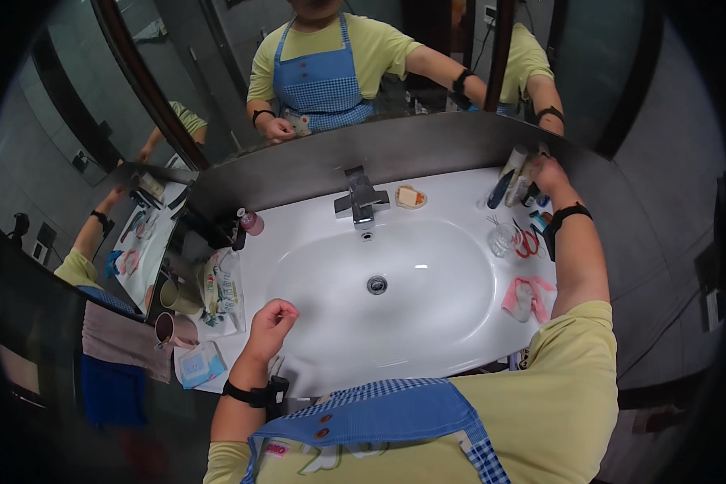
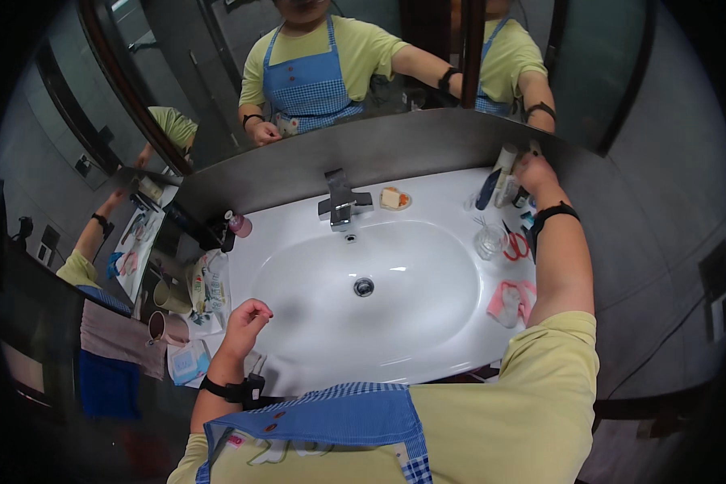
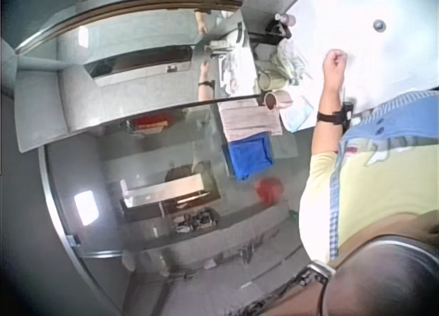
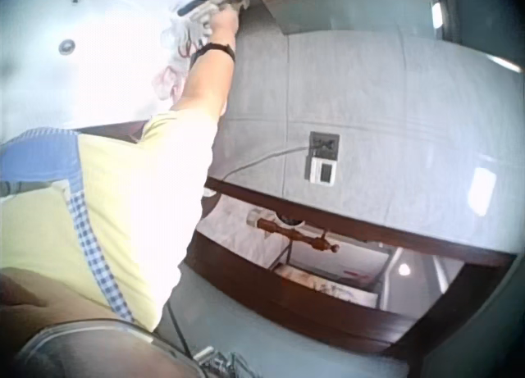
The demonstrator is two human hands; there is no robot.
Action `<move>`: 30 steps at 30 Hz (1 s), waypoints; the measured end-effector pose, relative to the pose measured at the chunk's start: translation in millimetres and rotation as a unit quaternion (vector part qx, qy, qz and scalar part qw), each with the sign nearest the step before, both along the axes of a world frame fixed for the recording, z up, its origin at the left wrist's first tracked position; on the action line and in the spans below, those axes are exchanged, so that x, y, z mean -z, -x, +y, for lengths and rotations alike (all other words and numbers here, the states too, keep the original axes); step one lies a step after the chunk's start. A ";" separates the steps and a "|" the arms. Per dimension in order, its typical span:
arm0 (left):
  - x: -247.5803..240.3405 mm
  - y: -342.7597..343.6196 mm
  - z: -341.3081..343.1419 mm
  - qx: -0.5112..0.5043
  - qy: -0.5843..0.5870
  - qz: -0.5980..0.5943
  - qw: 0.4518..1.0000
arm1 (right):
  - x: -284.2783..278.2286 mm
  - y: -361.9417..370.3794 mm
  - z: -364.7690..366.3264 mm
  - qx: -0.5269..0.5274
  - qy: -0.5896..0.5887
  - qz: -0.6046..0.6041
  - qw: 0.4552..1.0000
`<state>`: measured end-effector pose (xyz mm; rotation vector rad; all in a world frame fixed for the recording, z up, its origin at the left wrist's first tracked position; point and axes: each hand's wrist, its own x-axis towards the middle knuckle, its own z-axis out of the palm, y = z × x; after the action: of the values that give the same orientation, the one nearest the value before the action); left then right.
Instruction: Cleaning the bathroom sink, mirror, and organizing countertop items.
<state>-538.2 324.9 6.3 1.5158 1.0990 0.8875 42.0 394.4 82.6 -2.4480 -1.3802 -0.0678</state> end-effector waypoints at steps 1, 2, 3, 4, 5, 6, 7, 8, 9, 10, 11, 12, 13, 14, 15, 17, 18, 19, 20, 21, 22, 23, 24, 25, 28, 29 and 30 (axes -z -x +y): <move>-1.6 -1.5 1.9 -0.005 0.003 0.003 1.000 | 1.1 -12.7 12.7 0.000 0.026 0.018 1.000; -2.8 -2.0 2.3 -0.018 0.007 0.001 1.000 | 4.7 -23.4 25.1 0.001 0.053 0.035 0.998; -2.6 -3.7 3.4 -0.030 0.012 -0.001 0.999 | 2.6 -26.4 30.8 -0.007 0.069 0.042 0.997; -1.9 -4.3 4.8 -0.031 0.015 -0.001 0.999 | 13.5 -44.1 44.4 -0.020 0.074 0.036 0.996; -0.8 -3.6 6.1 -0.038 0.021 -0.006 0.999 | 18.4 -53.7 53.8 -0.046 0.081 0.000 0.996; 0.6 -3.1 4.6 -0.047 0.029 -0.009 0.998 | 21.7 -56.6 60.6 -0.073 0.090 -0.037 0.993; 1.4 -3.6 2.8 -0.054 0.038 -0.009 0.998 | 24.7 -59.8 66.5 -0.074 0.096 -0.036 0.992; 1.8 -5.9 2.2 -0.055 0.044 -0.009 0.997 | 27.5 -63.2 71.7 -0.082 0.084 -0.057 0.991; 1.5 -6.8 0.3 -0.068 0.050 -0.008 0.996 | 29.7 -64.1 76.1 -0.091 0.071 -0.077 0.990; 2.2 -7.1 -1.2 -0.082 0.055 -0.006 0.995 | 31.3 -66.1 81.0 -0.092 0.077 -0.076 0.990; 3.9 -5.7 -2.3 -0.084 0.069 -0.002 0.994 | 31.7 -67.9 86.4 -0.104 0.090 -0.064 0.988; 6.2 -4.5 -2.6 -0.085 0.073 -0.001 0.994 | 31.4 -68.5 92.2 -0.117 0.101 -0.051 0.987; 8.5 -3.5 -3.4 -0.090 0.077 0.005 0.993 | 31.8 -69.1 95.9 -0.124 0.133 -0.069 0.981; 10.4 -3.0 -3.9 -0.094 0.081 0.010 0.992 | 32.4 -69.6 98.3 -0.124 0.136 -0.067 0.981; 12.3 -3.8 -3.1 -0.091 0.084 0.010 0.992 | 24.5 -62.1 95.6 -0.107 0.156 -0.026 0.982; 14.5 -5.9 -0.9 -0.090 0.088 0.022 0.992 | 45.3 -90.9 108.3 -0.119 0.170 0.061 0.976; 15.9 -4.6 -2.1 -0.094 0.091 0.023 0.991 | 47.7 -86.1 114.0 -0.123 0.173 0.062 0.975; 16.5 -3.9 -3.0 -0.099 0.094 0.014 0.991 | 45.9 -77.5 117.1 -0.117 0.189 0.050 0.974; 17.0 -3.8 -3.5 -0.104 0.096 0.005 0.990 | 44.1 -71.8 118.7 -0.111 0.204 0.038 0.972; 17.7 -4.2 -2.7 -0.105 0.098 0.005 0.990 | 43.7 -72.0 118.2 -0.112 0.206 0.038 0.971; 18.4 -4.6 -2.1 -0.105 0.102 0.008 0.989 | 43.8 -71.8 117.8 -0.103 0.207 0.034 0.972; 19.3 -4.8 -1.6 -0.105 0.107 0.012 0.989 | 43.1 -71.3 117.5 -0.094 0.208 0.030 0.973; 19.5 -4.7 -2.4 -0.108 0.108 0.013 0.988 | 41.5 -68.2 117.3 -0.097 0.210 0.030 0.972; 19.5 -4.7 -2.9 -0.108 0.109 0.017 0.988 | 39.1 -64.7 117.4 -0.092 0.222 0.019 0.971; 18.9 -6.4 -5.0 -0.110 0.113 0.020 0.987 | 23.9 -45.4 102.3 -0.097 0.228 -0.022 0.968; 17.9 -7.9 -4.5 -0.108 0.115 0.019 0.987 | 19.6 -42.7 96.9 -0.103 0.222 -0.051 0.968; 18.7 -10.1 -2.1 -0.101 0.114 0.017 0.988 | 21.9 -50.5 95.2 -0.096 0.221 -0.053 0.969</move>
<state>-528.1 322.8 -12.3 1.2507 1.3497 0.8426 92.4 489.6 60.6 -2.6705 -1.8413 0.1772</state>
